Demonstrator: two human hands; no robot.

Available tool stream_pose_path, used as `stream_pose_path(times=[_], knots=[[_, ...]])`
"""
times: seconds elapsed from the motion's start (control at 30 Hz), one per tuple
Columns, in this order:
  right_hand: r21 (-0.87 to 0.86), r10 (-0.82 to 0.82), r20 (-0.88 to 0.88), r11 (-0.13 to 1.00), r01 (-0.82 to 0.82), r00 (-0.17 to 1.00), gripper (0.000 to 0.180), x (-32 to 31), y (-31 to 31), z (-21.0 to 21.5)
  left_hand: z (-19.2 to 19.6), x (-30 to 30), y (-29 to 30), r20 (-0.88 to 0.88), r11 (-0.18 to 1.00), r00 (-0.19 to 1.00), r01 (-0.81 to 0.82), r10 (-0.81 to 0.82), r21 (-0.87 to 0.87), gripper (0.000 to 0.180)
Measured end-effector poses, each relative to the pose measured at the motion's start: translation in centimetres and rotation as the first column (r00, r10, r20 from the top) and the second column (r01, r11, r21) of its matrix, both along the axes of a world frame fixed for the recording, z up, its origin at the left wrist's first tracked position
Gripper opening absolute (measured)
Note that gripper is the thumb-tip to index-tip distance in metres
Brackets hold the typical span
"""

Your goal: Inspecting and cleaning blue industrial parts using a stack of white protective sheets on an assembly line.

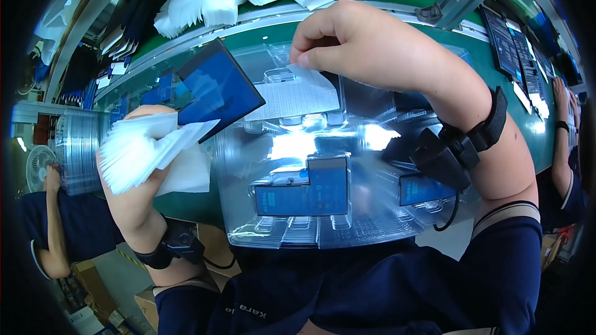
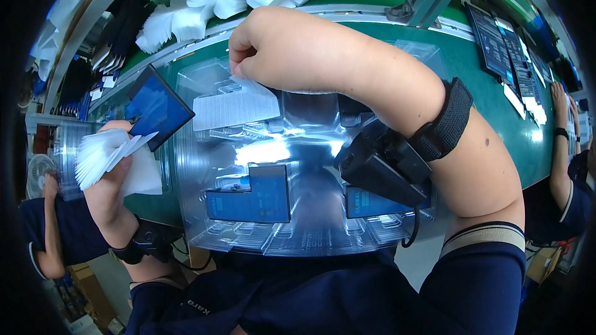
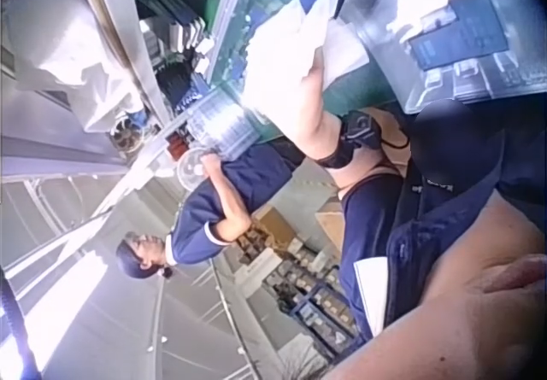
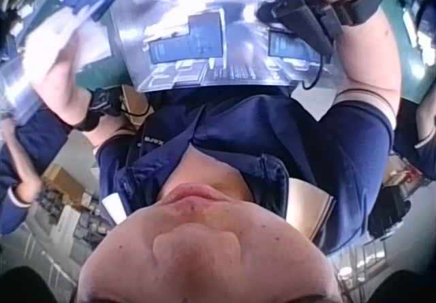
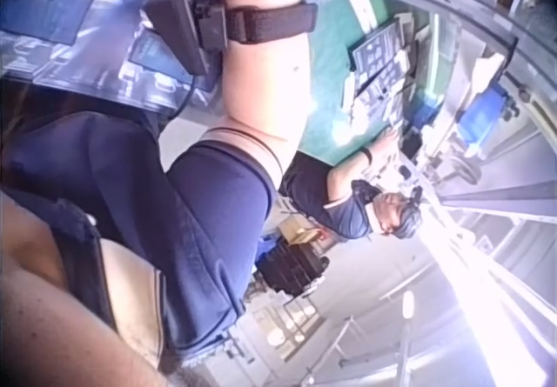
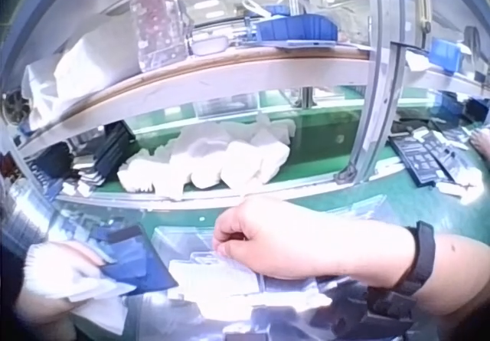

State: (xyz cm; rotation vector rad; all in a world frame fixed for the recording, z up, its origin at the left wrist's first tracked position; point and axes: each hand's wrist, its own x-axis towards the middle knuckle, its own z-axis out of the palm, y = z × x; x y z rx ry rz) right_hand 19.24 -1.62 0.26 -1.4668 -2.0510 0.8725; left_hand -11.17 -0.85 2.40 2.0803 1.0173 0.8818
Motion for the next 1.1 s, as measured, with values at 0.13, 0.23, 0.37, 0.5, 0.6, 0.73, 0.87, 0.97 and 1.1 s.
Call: stream_pose_path(times=[0.13,0.23,0.37,0.5,0.6,0.73,0.87,0.97,1.1], knots=[[0.270,0.030,0.074,0.962,-0.049,0.997,0.018,-0.3,-0.2,-0.6,-0.1,0.3,0.0,-0.015,0.998,0.998,0.054,-0.055,-0.036,0.019],[0.302,0.000,0.197,0.951,-0.060,0.980,0.019,-0.2,-0.5,-0.7,-0.1,0.6,0.0,0.007,0.996,0.997,0.078,-0.078,-0.046,0.020],[0.521,-0.112,0.320,0.850,-0.076,0.941,0.021,-0.2,-1.1,-0.6,0.0,0.8,0.1,0.021,0.991,0.991,0.134,-0.134,-0.003,0.020],[0.554,-0.079,0.287,0.827,-0.099,0.955,0.022,0.1,-1.2,-0.1,0.4,0.9,0.4,0.026,0.999,0.999,0.030,-0.029,-0.040,0.033],[0.484,0.044,0.292,0.855,-0.187,0.955,0.022,0.2,-1.1,0.0,0.4,1.0,0.8,-0.078,0.999,0.997,0.007,-0.003,0.046,0.029],[0.284,0.163,0.341,0.921,-0.266,0.926,0.023,0.3,-1.1,-0.2,-0.2,1.0,1.3,-0.117,0.993,0.992,-0.043,0.055,0.108,0.027],[0.335,0.129,0.246,0.919,-0.209,0.961,0.026,0.4,-1.1,-0.3,-0.6,0.7,1.7,-0.174,0.972,0.982,-0.032,0.074,0.232,0.026],[0.500,0.059,0.161,0.856,-0.133,0.985,0.027,0.5,-1.2,-0.1,-0.7,0.4,1.8,-0.189,0.977,0.978,-0.042,0.083,0.210,0.025],[0.314,0.150,0.213,0.925,-0.213,0.965,0.023,0.7,-1.3,0.3,-0.8,0.5,1.8,-0.104,0.983,0.992,-0.058,0.077,0.174,0.024]])
